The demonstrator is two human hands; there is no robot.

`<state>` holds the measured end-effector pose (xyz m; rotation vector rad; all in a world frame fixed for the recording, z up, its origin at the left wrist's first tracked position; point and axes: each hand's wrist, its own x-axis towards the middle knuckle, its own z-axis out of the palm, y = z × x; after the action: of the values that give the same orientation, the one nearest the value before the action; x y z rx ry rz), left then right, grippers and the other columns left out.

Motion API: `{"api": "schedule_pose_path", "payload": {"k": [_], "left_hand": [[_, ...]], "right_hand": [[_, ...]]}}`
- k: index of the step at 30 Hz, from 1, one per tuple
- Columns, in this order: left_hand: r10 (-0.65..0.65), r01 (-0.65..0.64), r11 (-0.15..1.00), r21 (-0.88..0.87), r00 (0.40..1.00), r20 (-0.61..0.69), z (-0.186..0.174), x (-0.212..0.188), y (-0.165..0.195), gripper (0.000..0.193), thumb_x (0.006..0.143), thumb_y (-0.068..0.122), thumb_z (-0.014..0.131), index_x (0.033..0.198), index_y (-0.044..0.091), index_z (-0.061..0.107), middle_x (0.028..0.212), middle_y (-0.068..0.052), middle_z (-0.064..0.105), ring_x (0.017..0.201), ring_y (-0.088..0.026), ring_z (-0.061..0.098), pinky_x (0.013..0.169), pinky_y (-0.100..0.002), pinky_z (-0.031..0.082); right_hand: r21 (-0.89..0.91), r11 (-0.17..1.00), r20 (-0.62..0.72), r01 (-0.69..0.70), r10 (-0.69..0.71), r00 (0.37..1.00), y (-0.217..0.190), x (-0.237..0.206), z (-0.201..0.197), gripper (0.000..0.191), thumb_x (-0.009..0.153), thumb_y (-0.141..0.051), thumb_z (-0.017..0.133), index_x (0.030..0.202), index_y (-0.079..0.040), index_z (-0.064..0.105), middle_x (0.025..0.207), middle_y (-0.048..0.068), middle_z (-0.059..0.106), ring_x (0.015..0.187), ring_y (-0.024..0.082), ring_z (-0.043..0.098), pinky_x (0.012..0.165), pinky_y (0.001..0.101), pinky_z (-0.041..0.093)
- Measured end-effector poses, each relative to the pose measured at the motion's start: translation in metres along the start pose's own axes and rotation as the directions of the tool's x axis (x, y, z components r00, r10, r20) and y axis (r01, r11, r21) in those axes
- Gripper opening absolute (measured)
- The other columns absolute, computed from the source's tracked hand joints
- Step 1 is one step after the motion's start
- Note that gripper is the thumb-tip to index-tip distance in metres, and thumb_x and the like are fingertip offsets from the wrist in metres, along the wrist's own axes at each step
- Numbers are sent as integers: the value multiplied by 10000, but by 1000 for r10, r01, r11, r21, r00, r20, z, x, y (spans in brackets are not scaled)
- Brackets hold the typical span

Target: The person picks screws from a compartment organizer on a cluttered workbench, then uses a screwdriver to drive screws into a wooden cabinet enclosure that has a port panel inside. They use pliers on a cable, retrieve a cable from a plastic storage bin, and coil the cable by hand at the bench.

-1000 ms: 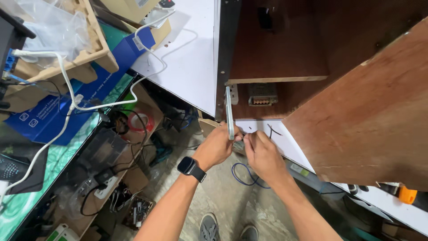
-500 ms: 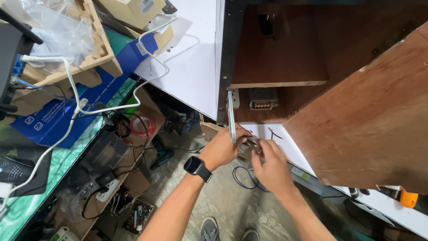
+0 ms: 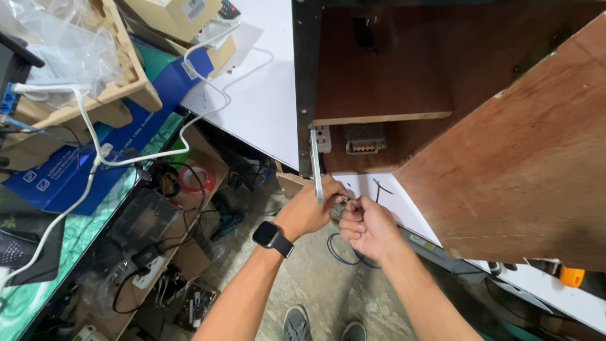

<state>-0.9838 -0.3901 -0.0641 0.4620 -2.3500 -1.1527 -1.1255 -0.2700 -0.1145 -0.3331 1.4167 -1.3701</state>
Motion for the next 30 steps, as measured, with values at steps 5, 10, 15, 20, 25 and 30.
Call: {"api": "schedule_pose_path", "payload": {"k": [5,10,15,20,25,30], "left_hand": [[10,-9,999,35,999,-31,4,-5,-7,97,955,53,614,1039,32,658,993,-185,641,962,-434,621,794,-498,491],[-53,51,996,79,998,20,4,-1,-7,65,973,59,614,1002,9,643,977,-193,632,953,-437,621,789,-510,483],[-23,23,999,27,999,-29,4,0,2,73,912,20,654,975,20,688,955,-169,660,940,-416,639,803,-487,504],[16,-19,1000,-25,994,-107,9,0,10,93,894,-5,643,973,18,686,964,-149,676,923,-365,674,782,-436,537],[-41,40,999,-11,976,-215,11,2,12,103,933,68,688,1021,14,687,940,-167,697,859,-381,674,721,-439,531],[-149,138,988,-64,968,-200,12,8,16,137,940,104,692,1035,7,670,931,-172,702,831,-377,680,696,-425,529]], "right_hand": [[-781,412,65,470,-694,717,-16,-30,5,186,912,-125,667,1012,27,622,900,184,626,817,391,623,696,472,503],[-835,42,355,549,-721,595,-33,-40,13,166,933,-145,671,988,7,635,914,181,627,856,411,632,741,500,505],[-809,387,116,442,-632,766,-18,-16,8,173,983,-135,611,897,14,622,816,147,619,747,366,604,654,455,481],[117,988,-21,-99,102,995,-4,15,-2,124,959,-115,606,969,9,613,864,158,630,782,375,616,679,462,489],[-367,894,-121,257,-320,939,-18,-10,-4,144,936,-94,601,1042,3,604,913,168,642,817,383,627,705,468,498],[-814,103,304,571,-762,571,-51,-36,4,188,914,-70,593,1091,-13,616,993,190,629,882,438,606,749,503,494]]}}
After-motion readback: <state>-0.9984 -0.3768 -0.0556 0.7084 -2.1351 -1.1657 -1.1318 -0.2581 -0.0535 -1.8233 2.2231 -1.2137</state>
